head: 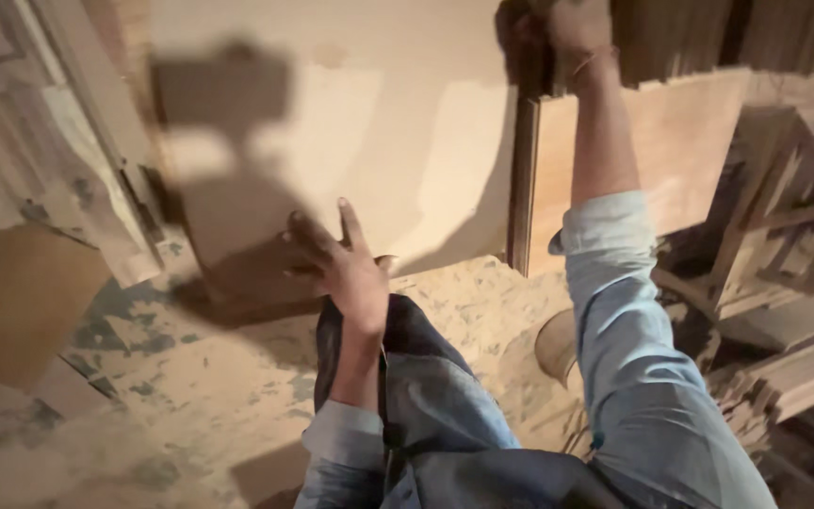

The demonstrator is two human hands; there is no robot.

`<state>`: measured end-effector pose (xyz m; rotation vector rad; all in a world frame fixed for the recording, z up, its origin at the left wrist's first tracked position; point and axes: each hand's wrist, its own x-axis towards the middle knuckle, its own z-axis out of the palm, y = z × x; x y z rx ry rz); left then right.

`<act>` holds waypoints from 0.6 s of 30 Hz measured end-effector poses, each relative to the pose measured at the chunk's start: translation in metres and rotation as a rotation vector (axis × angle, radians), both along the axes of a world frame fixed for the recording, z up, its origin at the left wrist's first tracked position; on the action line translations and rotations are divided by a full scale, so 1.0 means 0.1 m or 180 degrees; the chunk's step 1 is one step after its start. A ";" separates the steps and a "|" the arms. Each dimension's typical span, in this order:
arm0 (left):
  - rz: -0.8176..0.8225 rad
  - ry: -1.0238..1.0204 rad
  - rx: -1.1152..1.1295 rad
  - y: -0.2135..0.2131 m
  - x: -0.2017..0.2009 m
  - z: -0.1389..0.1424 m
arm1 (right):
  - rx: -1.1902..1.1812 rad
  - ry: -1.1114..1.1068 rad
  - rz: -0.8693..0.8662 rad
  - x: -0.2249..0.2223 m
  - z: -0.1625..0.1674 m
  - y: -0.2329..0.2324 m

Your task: The person handles plywood panels in a woodworking workshop, tracing rounded shapes onto the panel surface with a pen, repositioning and flipping the panels, and stacking them with other boards. They move panels one at a time between a stack and the work surface while marking.

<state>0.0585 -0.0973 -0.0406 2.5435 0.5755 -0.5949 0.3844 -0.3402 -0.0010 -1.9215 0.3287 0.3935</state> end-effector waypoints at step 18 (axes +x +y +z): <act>-0.0100 0.0532 0.0152 -0.59 -0.18 -0.15 | -0.1118 -0.1248 -0.0572 -3.60 -0.51 -1.03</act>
